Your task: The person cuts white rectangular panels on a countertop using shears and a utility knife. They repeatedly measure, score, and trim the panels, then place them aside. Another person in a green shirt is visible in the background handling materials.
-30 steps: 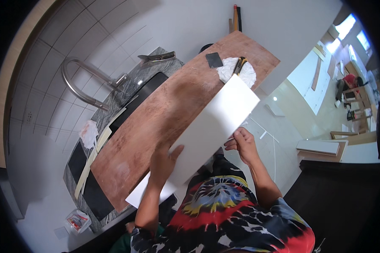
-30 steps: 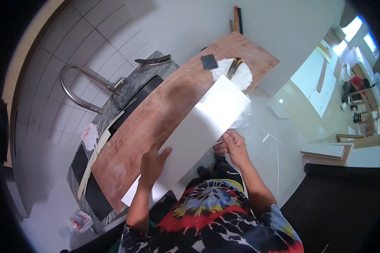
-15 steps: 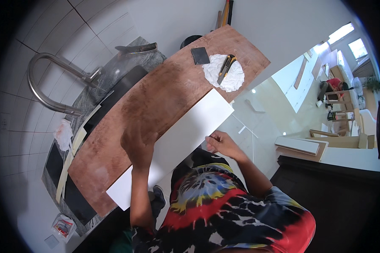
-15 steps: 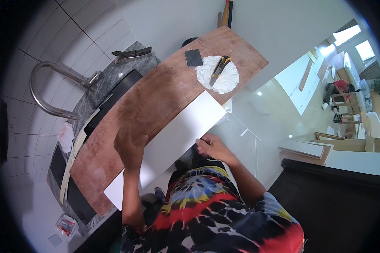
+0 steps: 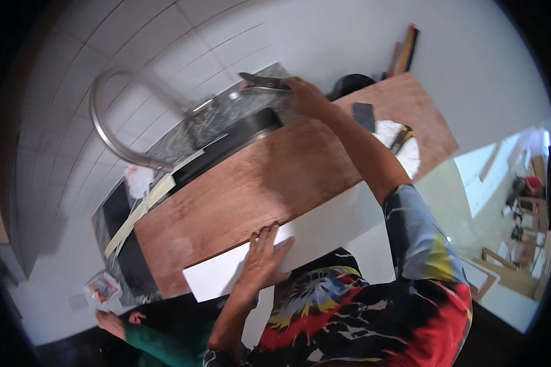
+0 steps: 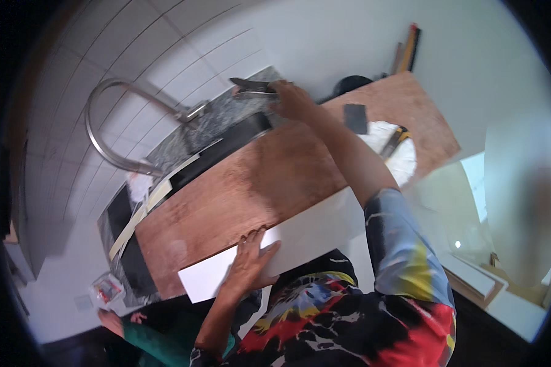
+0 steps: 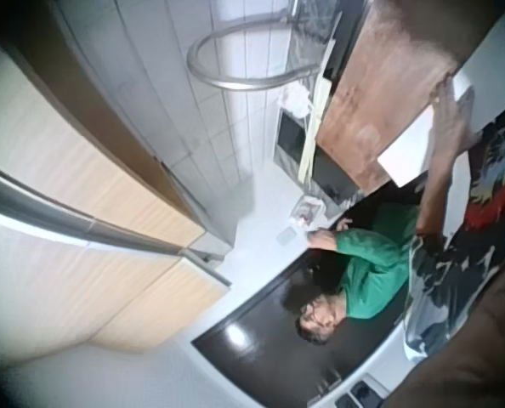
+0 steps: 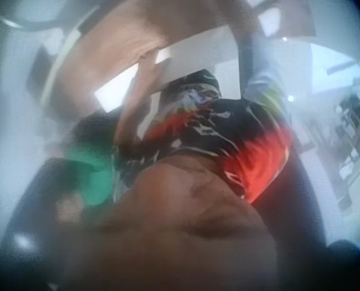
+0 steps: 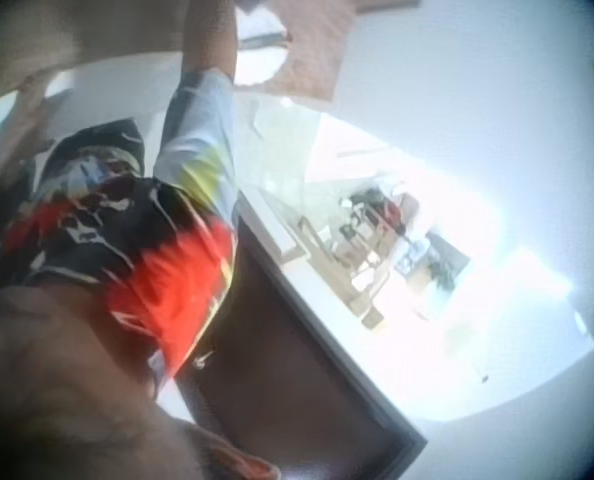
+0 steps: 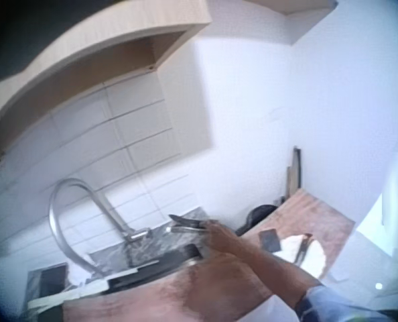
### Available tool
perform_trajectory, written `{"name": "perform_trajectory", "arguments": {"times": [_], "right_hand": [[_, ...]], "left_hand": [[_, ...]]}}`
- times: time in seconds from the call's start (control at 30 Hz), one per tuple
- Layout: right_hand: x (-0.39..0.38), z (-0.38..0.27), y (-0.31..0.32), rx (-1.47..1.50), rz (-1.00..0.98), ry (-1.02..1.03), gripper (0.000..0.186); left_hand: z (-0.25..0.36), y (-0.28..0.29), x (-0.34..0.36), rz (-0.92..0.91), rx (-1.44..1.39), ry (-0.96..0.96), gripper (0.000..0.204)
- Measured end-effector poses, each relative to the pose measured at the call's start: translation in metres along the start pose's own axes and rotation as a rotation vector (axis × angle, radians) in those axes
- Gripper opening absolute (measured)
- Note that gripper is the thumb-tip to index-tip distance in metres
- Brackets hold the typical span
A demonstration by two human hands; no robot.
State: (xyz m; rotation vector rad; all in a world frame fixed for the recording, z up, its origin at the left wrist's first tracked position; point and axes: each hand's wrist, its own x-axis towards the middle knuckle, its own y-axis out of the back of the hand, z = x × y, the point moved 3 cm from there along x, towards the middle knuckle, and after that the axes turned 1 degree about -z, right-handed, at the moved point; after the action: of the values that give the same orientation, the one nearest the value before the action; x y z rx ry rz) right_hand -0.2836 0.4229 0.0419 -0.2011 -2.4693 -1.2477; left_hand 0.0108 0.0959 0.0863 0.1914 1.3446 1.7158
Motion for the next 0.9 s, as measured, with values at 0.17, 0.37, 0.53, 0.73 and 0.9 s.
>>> {"name": "perform_trajectory", "arguments": {"times": [0.17, 0.37, 0.53, 0.73, 0.9], "right_hand": [[0.052, 0.037, -0.059, -0.319, -0.19, -0.128, 0.075], [0.055, -0.013, -0.038, -0.303, -0.337, -0.259, 0.053], [-0.01, -0.056, 0.029, -0.226, 0.081, -0.343, 0.063], [-0.224, -0.173, 0.128, 0.168, 0.632, -0.577, 0.082], [-0.38, -0.223, 0.141, 0.436, 0.972, -0.959, 0.061]], "left_hand": [[-0.014, 0.0, 0.013, -0.004, 0.046, -0.086, 0.097], [-0.028, -0.007, 0.008, 0.133, -0.039, -0.166, 0.096], [-0.042, -0.017, 0.0, 0.174, 0.055, -0.378, 0.109], [-0.098, -0.012, -0.009, 0.383, -0.135, -0.562, 0.061], [-0.1, -0.02, -0.012, 0.379, -0.069, -0.538, 0.057]]}}
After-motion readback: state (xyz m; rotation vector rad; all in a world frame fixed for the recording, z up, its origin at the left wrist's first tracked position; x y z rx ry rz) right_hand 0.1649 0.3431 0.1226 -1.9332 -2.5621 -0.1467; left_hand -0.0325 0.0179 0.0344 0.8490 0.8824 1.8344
